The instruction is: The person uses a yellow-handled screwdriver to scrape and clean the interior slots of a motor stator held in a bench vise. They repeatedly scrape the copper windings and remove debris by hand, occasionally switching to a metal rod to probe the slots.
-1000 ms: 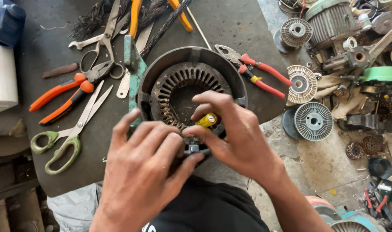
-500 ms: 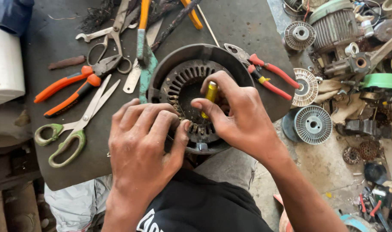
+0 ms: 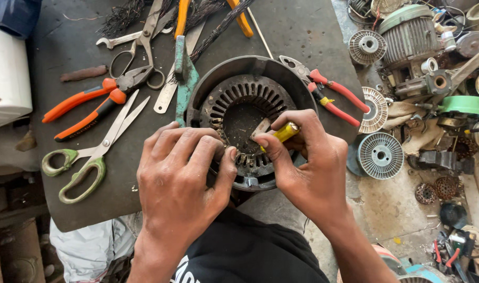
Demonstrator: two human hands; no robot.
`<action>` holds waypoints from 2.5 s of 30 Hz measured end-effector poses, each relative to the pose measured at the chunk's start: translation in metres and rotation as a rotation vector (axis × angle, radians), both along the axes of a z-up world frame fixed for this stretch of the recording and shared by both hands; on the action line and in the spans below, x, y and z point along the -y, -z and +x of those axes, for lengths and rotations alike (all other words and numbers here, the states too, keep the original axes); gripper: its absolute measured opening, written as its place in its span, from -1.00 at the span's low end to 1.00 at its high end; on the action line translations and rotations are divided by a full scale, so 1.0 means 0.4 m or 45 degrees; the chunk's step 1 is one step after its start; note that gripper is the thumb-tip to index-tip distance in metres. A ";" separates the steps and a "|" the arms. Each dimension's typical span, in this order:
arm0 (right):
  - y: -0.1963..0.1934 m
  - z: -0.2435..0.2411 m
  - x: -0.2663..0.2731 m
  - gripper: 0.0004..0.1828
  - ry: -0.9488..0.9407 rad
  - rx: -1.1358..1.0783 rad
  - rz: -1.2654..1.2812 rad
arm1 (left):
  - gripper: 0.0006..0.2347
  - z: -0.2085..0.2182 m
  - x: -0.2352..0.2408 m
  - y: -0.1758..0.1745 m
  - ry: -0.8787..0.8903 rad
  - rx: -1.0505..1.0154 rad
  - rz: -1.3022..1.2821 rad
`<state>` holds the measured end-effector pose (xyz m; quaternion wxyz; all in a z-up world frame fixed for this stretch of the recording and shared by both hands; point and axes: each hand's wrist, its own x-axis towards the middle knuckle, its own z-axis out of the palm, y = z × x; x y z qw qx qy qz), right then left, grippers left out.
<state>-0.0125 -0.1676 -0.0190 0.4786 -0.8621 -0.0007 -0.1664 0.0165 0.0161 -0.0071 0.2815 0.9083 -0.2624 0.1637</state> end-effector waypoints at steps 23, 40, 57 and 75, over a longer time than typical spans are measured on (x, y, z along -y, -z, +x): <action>0.001 0.086 0.009 -0.82 -0.008 -0.396 0.275 | -0.90 -0.006 0.000 0.002 -0.002 0.022 -0.019; -0.008 0.049 -0.025 -0.82 0.148 -0.129 0.254 | -0.90 -0.005 -0.001 0.004 -0.011 0.024 -0.024; 0.028 0.018 -0.015 -0.78 0.166 0.009 0.323 | -0.90 -0.002 0.000 0.006 -0.005 0.035 -0.014; -0.001 0.004 -0.063 -0.74 0.207 -0.062 0.144 | -0.91 -0.003 0.001 0.003 -0.019 0.023 -0.051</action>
